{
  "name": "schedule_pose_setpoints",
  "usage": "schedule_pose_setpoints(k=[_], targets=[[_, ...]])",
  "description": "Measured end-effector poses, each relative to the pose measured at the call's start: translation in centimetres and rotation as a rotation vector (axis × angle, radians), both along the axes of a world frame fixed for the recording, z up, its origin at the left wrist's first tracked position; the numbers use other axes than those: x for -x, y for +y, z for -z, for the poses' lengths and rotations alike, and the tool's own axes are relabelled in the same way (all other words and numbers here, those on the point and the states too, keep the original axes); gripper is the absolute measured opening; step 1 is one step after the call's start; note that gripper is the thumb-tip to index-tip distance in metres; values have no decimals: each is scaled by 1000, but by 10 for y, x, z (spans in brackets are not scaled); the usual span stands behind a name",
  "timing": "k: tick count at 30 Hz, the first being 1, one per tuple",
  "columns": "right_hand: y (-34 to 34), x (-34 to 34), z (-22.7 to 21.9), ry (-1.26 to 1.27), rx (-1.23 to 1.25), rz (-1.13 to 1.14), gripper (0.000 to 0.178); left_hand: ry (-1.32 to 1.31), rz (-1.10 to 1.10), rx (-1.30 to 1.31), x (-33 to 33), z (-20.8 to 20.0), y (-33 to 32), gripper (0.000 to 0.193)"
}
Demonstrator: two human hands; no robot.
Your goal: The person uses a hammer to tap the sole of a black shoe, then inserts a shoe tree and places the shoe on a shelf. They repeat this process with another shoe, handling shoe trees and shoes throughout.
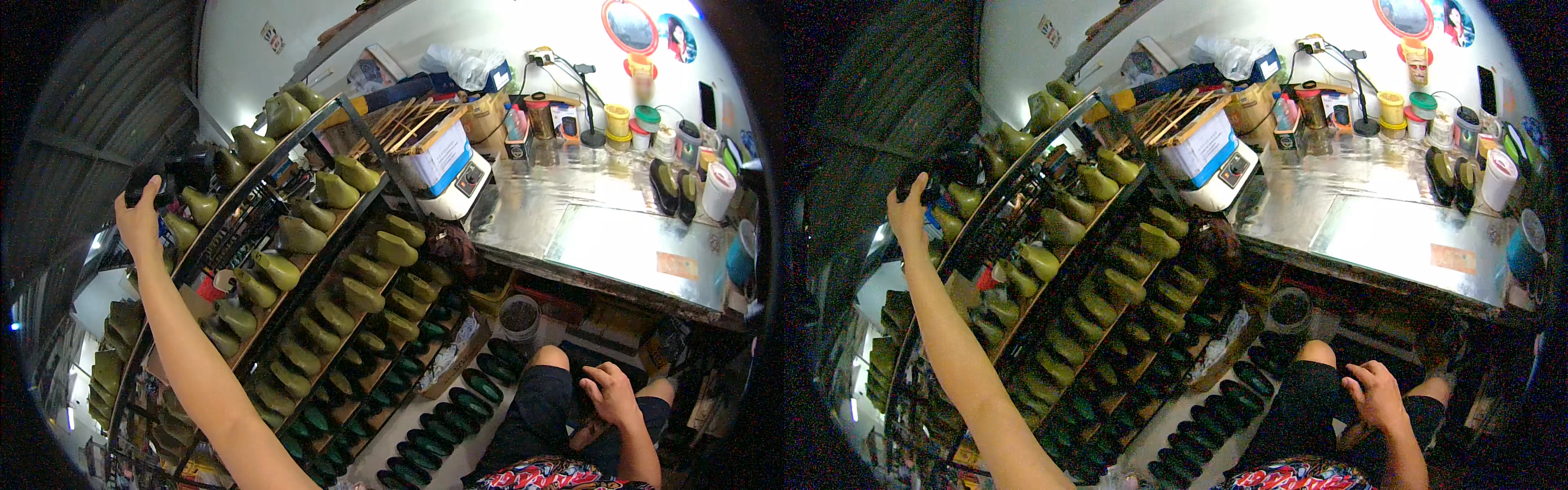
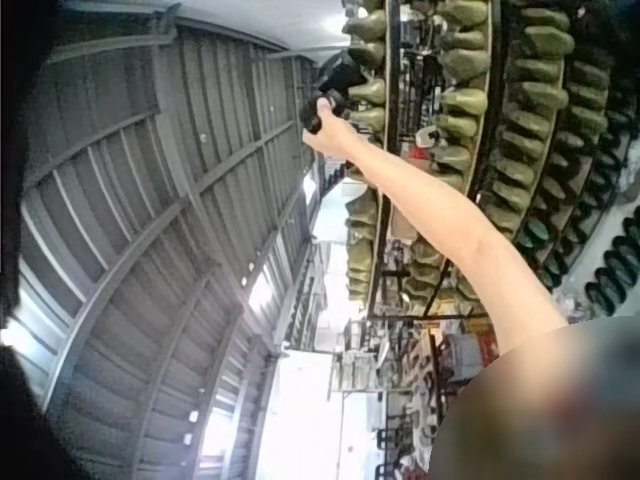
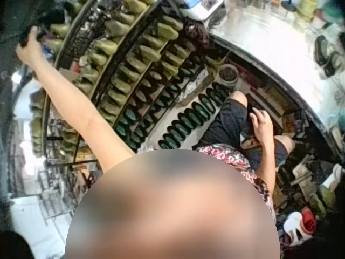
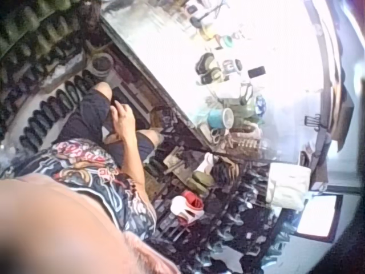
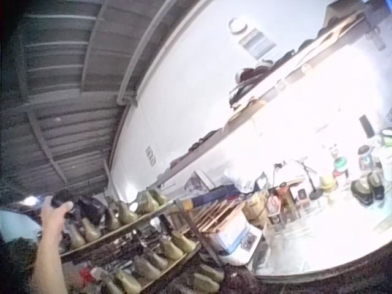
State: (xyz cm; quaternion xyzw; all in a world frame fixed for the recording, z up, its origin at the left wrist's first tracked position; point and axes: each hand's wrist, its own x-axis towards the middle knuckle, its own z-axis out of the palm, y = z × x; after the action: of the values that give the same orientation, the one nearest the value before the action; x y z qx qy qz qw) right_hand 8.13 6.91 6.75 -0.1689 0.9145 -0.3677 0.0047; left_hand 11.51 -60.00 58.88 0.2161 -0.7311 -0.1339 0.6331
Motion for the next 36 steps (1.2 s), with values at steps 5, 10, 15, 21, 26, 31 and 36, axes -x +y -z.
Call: schedule_pose_setpoints(k=[5, 10, 15, 21, 26, 31, 36], targets=[[-2, -3, 1, -14, 23, -29, 34, -9, -62, -205, -3, 8, 12, 102], [-5, -6, 1, -10, 12, -56, 33, 41, 1, -321, -18, 2, 14, 128], [-6, -6, 3, 16, -3, -50, 32, 112, 122, -350, -21, 4, 5, 121], [-12, -6, 10, 0, 3, -105, 30, -125, 86, 32, -15, 8, 5, 87], [-24, -9, 17, 3, -1, -156, 31, -143, -34, 129, -10, 10, 8, 99], [-32, -14, 17, -18, -41, -206, 33, -87, -88, 154, -3, 11, 5, 104], [-30, -17, 14, 19, -13, -199, 31, -101, -203, 354, -30, -15, -2, 110]])
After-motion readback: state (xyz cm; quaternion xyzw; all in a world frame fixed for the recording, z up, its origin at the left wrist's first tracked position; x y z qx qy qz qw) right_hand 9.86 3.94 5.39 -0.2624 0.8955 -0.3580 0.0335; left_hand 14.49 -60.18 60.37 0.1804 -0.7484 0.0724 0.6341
